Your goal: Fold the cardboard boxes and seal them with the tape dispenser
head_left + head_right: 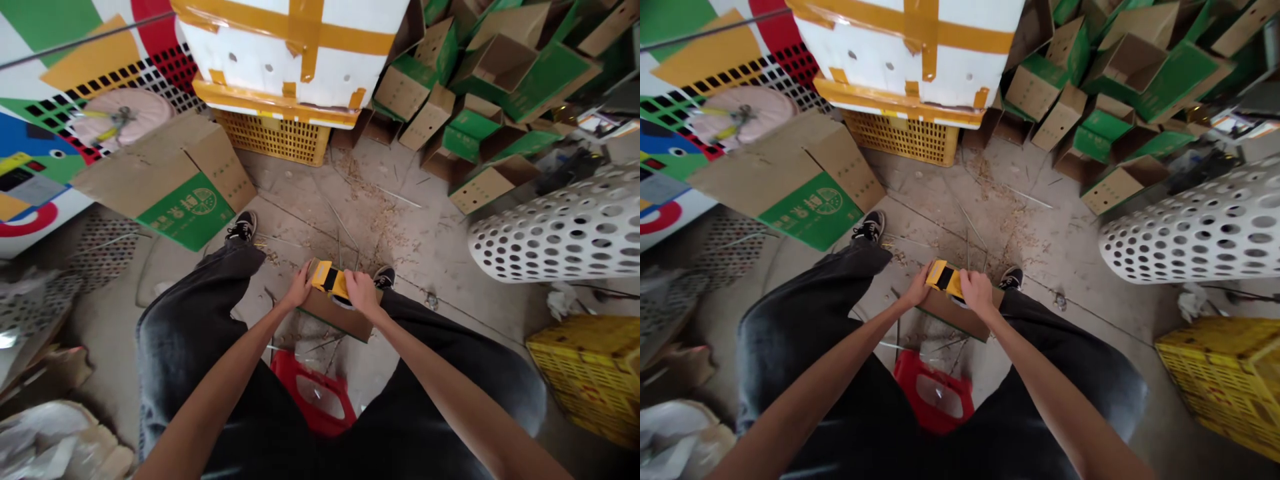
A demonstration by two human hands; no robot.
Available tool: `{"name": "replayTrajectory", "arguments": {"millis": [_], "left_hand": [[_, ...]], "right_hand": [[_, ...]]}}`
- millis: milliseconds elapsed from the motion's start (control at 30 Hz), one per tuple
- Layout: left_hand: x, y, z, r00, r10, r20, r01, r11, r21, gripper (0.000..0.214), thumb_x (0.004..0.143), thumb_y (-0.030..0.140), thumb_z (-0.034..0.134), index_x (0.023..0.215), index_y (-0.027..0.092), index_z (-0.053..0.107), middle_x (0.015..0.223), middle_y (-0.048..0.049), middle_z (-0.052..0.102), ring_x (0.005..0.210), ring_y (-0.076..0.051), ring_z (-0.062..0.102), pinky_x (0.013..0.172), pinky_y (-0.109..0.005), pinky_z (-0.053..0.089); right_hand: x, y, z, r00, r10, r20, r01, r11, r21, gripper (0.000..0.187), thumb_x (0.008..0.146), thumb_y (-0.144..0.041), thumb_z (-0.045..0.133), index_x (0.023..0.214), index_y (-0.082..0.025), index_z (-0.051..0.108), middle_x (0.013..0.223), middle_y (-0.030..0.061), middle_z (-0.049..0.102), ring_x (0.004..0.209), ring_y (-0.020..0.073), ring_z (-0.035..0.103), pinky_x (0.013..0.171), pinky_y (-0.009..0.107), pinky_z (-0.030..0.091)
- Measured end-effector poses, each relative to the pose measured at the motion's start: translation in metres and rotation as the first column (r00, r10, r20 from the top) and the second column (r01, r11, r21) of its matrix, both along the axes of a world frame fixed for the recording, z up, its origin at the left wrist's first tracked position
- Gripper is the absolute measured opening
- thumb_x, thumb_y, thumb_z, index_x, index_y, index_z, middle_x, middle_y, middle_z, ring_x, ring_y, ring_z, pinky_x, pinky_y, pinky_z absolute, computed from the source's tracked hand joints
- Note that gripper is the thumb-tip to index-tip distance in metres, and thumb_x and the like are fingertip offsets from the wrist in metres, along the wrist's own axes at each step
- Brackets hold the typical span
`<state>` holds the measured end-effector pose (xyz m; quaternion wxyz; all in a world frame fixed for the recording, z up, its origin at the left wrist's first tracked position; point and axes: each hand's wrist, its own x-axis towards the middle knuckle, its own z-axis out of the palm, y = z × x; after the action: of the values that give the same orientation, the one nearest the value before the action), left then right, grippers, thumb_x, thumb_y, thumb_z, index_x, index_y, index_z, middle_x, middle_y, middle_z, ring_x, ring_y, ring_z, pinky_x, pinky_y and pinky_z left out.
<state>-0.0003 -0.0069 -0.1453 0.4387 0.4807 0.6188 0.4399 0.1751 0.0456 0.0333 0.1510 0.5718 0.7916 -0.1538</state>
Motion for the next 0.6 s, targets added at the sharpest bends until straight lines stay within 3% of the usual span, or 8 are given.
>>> {"name": "replayTrajectory", "arguments": {"millis": [100,200,333,433,600], "left_hand": [[-0.001,0.001,0.002,1.0,-0.023,0.018,0.023,1.0,0.018,0.067,0.088,0.032,0.061,0.15,0.015,0.045,0.15,-0.019,0.052,0.143,-0.031,0.044,0.124,-0.05,0.03],[-0.006,0.006,0.015,0.997,-0.03,0.068,0.032,0.999,-0.03,0.061,0.085,0.032,0.064,0.143,0.014,0.054,0.151,-0.0177,0.053,0.142,-0.03,0.047,0.123,-0.047,0.032],[-0.027,0.016,0.04,0.981,0.165,0.104,-0.132,0.954,-0.271,0.041,0.093,0.041,0.053,0.117,0.013,0.069,0.124,-0.0161,0.071,0.124,-0.028,0.062,0.112,-0.043,0.045],[-0.046,0.021,0.055,0.962,0.269,0.053,-0.238,0.914,-0.327,0.047,0.098,0.046,0.04,0.11,0.012,0.07,0.11,-0.0176,0.074,0.113,-0.029,0.068,0.103,-0.044,0.05],[-0.044,0.018,0.077,0.982,0.157,0.106,-0.107,0.922,-0.373,0.051,0.097,0.052,0.041,0.09,0.012,0.072,0.083,-0.0171,0.075,0.081,-0.027,0.074,0.081,-0.043,0.06]], "right_hand": [[-0.005,-0.006,-0.009,0.995,-0.093,-0.021,0.094,0.995,0.045,0.074,0.109,-0.044,0.01,0.105,-0.015,0.078,0.103,0.0186,0.077,0.099,0.0251,0.072,0.079,0.029,0.044],[-0.008,-0.008,-0.012,0.989,-0.136,-0.056,0.14,0.987,0.074,0.074,0.109,-0.048,0.013,0.099,-0.016,0.08,0.099,0.0182,0.077,0.096,0.0251,0.073,0.079,0.029,0.045],[-0.006,-0.01,-0.012,0.983,-0.159,-0.092,0.168,0.981,0.098,0.068,0.109,-0.044,0.021,0.095,-0.015,0.081,0.096,0.0188,0.078,0.093,0.0249,0.074,0.078,0.029,0.046],[-0.003,-0.013,-0.014,0.977,-0.17,-0.125,0.185,0.976,0.116,0.066,0.109,-0.043,0.022,0.097,-0.014,0.081,0.098,0.0189,0.077,0.094,0.0252,0.074,0.078,0.029,0.046],[-0.001,-0.02,-0.016,0.964,-0.185,-0.191,0.211,0.969,0.126,0.064,0.108,-0.041,0.025,0.096,-0.013,0.081,0.098,0.0203,0.077,0.092,0.026,0.074,0.078,0.03,0.046]]}}
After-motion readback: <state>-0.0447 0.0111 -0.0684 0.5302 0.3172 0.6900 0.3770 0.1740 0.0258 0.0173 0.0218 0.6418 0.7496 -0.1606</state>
